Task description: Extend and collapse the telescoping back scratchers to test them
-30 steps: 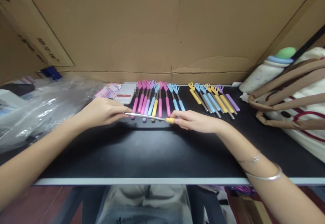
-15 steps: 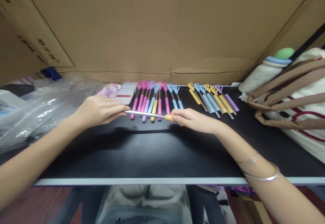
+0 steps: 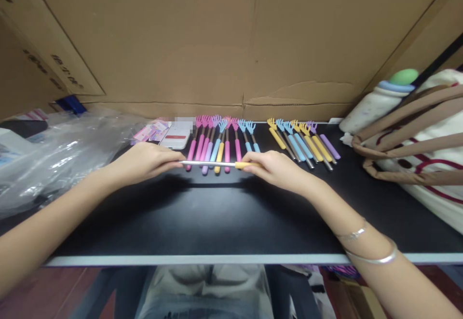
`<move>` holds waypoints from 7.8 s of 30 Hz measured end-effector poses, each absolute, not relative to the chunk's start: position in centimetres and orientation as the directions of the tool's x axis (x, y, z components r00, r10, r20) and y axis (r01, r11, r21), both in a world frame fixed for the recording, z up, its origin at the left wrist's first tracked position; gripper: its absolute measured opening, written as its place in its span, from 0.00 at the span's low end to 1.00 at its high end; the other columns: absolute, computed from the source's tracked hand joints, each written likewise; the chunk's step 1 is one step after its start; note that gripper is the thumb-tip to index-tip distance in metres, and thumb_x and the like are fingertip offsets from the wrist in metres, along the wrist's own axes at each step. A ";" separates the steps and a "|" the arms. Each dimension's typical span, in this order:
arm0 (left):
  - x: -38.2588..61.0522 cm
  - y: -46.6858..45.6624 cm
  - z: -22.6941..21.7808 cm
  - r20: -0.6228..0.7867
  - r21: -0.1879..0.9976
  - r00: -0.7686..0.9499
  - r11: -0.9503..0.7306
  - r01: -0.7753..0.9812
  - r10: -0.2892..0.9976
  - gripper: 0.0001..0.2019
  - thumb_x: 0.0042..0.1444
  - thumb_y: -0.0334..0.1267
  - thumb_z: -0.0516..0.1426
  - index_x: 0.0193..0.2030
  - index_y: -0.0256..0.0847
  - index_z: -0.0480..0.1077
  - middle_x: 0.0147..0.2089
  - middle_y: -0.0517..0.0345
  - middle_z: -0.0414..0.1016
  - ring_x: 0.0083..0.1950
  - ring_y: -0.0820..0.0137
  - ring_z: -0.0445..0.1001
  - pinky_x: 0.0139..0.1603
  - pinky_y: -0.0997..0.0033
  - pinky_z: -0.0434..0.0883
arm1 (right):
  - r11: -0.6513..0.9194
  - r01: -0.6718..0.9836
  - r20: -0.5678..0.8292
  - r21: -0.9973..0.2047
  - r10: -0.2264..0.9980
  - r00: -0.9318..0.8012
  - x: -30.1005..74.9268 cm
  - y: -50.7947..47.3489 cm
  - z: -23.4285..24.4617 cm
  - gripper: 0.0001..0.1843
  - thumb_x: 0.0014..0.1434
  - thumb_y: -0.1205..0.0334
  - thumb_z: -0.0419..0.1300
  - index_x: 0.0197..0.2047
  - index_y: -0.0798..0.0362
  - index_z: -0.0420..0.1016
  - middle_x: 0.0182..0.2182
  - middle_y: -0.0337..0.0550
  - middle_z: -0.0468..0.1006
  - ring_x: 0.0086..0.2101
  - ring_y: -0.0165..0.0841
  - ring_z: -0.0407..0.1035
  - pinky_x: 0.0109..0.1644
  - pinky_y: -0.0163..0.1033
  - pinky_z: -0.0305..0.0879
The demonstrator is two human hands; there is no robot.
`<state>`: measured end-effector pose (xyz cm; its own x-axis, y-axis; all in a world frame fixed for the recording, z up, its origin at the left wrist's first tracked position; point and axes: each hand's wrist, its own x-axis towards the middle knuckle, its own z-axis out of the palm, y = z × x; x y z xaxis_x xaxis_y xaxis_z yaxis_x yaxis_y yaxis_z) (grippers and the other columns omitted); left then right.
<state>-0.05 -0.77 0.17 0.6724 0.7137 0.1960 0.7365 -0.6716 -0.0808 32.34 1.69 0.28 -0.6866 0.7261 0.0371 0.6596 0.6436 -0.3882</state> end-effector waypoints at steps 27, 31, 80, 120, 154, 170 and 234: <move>0.4 -0.9 -0.6 0.248 -0.317 0.698 -0.625 0.714 0.672 0.16 0.65 0.46 0.44 0.36 0.41 0.69 0.26 0.60 0.74 0.26 0.72 0.72 0.25 0.75 0.55 | 0.673 0.722 0.134 -0.164 0.740 -0.659 31.7 1.1 -0.2 0.22 0.66 0.46 0.40 0.42 0.48 0.70 0.28 0.39 0.76 0.28 0.32 0.69 0.32 0.35 0.56; 0.5 -1.0 -0.8 0.300 -0.384 0.736 -0.630 0.675 0.607 0.15 0.65 0.44 0.46 0.33 0.40 0.67 0.24 0.61 0.72 0.24 0.73 0.70 0.24 0.75 0.54 | 0.649 0.686 0.015 -0.328 0.730 -0.683 31.7 1.1 0.1 0.23 0.65 0.46 0.40 0.40 0.50 0.70 0.28 0.40 0.73 0.29 0.32 0.67 0.34 0.35 0.57; 1.3 -1.5 -1.0 0.190 -0.338 0.724 -0.649 0.682 0.663 0.14 0.65 0.43 0.46 0.35 0.39 0.67 0.25 0.59 0.74 0.25 0.70 0.73 0.24 0.75 0.56 | 0.657 0.740 0.088 -0.145 0.753 -0.652 31.0 0.4 -0.2 0.23 0.66 0.49 0.40 0.39 0.49 0.74 0.27 0.41 0.77 0.28 0.33 0.71 0.32 0.34 0.57; 2.0 -1.7 -1.6 0.167 -0.308 0.687 -0.625 0.717 0.707 0.13 0.65 0.42 0.44 0.40 0.40 0.66 0.24 0.58 0.71 0.24 0.70 0.71 0.23 0.76 0.57 | 0.695 0.718 0.169 0.037 0.704 -0.690 31.2 0.7 -0.8 0.25 0.65 0.44 0.40 0.40 0.49 0.73 0.25 0.41 0.77 0.26 0.32 0.71 0.29 0.34 0.55; 1.9 -1.8 -1.6 0.174 -0.386 0.718 -0.624 0.679 0.674 0.10 0.65 0.41 0.45 0.41 0.42 0.65 0.25 0.60 0.72 0.24 0.71 0.70 0.21 0.77 0.51 | 0.646 0.763 0.149 0.035 0.751 -0.643 30.8 0.2 -1.0 0.19 0.66 0.47 0.41 0.43 0.49 0.65 0.24 0.38 0.76 0.24 0.33 0.70 0.27 0.33 0.52; 1.8 -1.7 -1.5 0.178 -0.388 0.722 -0.627 0.676 0.668 0.12 0.65 0.42 0.43 0.43 0.42 0.64 0.23 0.61 0.71 0.23 0.69 0.71 0.21 0.76 0.54 | 0.689 0.711 0.343 0.138 0.640 -0.687 31.1 -0.1 -0.8 0.14 0.63 0.49 0.49 0.38 0.50 0.67 0.26 0.37 0.77 0.22 0.29 0.68 0.26 0.34 0.52; 0.4 -1.5 -0.2 0.340 -0.446 0.719 -0.569 0.690 0.606 0.19 0.65 0.46 0.43 0.33 0.41 0.69 0.23 0.60 0.72 0.24 0.73 0.70 0.23 0.74 0.51 | 0.625 0.623 -0.007 -0.470 0.703 -0.711 32.2 1.0 0.7 0.24 0.64 0.46 0.45 0.41 0.53 0.74 0.27 0.40 0.72 0.26 0.28 0.62 0.28 0.33 0.53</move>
